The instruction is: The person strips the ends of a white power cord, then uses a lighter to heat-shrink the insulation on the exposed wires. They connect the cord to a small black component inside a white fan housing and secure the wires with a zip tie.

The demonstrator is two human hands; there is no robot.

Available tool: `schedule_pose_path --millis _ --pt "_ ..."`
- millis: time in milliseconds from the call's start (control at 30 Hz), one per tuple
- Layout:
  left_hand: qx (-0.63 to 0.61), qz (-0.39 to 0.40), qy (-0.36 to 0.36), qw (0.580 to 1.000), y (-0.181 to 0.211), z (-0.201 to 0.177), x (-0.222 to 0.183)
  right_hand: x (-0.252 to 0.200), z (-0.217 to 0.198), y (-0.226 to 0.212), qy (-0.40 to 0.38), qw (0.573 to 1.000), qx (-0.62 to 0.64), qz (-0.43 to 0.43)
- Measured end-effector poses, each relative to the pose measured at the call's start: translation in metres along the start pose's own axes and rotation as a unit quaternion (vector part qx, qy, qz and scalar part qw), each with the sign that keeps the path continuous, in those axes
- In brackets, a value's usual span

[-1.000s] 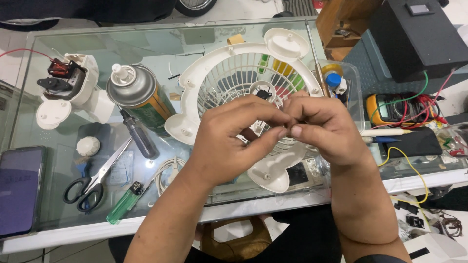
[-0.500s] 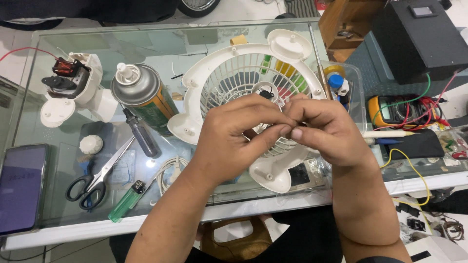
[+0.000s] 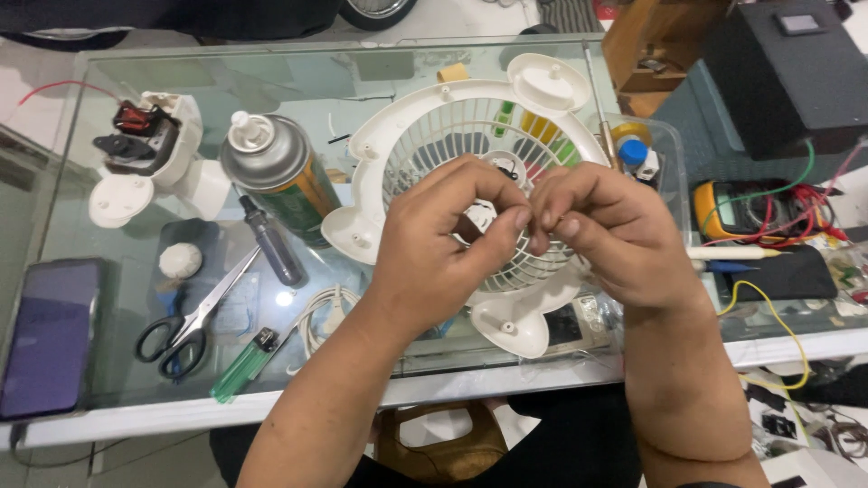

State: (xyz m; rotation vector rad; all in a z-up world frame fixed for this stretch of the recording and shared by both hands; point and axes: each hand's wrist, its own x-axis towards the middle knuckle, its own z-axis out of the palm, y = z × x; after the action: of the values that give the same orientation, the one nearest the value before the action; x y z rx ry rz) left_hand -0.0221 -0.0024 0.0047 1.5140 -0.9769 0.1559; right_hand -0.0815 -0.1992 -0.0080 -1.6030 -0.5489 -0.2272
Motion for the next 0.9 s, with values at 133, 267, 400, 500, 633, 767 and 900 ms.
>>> schedule_pose_path --millis 133,267,400,500,633,767,900 --pt "0.022 0.018 0.018 0.999 -0.012 -0.001 -0.005 -0.009 -0.007 0.004 0.008 1.000 -0.003 0.017" --pt "0.234 0.142 -0.014 0.962 -0.030 -0.005 -0.018 -0.016 -0.008 0.008 0.067 0.988 -0.132 0.054" --pt "0.337 0.221 -0.017 0.915 -0.042 0.002 -0.021 -0.017 -0.015 0.009 0.056 0.967 -0.238 0.075" --pt "0.306 0.242 -0.010 0.921 -0.047 0.004 -0.017 -0.016 -0.029 0.015 -0.016 0.972 -0.230 0.044" --pt "0.321 0.230 0.007 0.919 -0.040 -0.001 -0.014 -0.026 -0.043 0.034 -0.007 0.973 -0.221 0.060" --pt "0.311 0.263 -0.011 0.913 -0.046 -0.001 -0.011 -0.022 -0.042 0.028 -0.011 0.955 -0.289 0.062" --pt "0.310 0.285 0.006 0.907 -0.038 -0.005 -0.008 -0.010 -0.031 0.007 -0.041 0.919 -0.385 0.070"
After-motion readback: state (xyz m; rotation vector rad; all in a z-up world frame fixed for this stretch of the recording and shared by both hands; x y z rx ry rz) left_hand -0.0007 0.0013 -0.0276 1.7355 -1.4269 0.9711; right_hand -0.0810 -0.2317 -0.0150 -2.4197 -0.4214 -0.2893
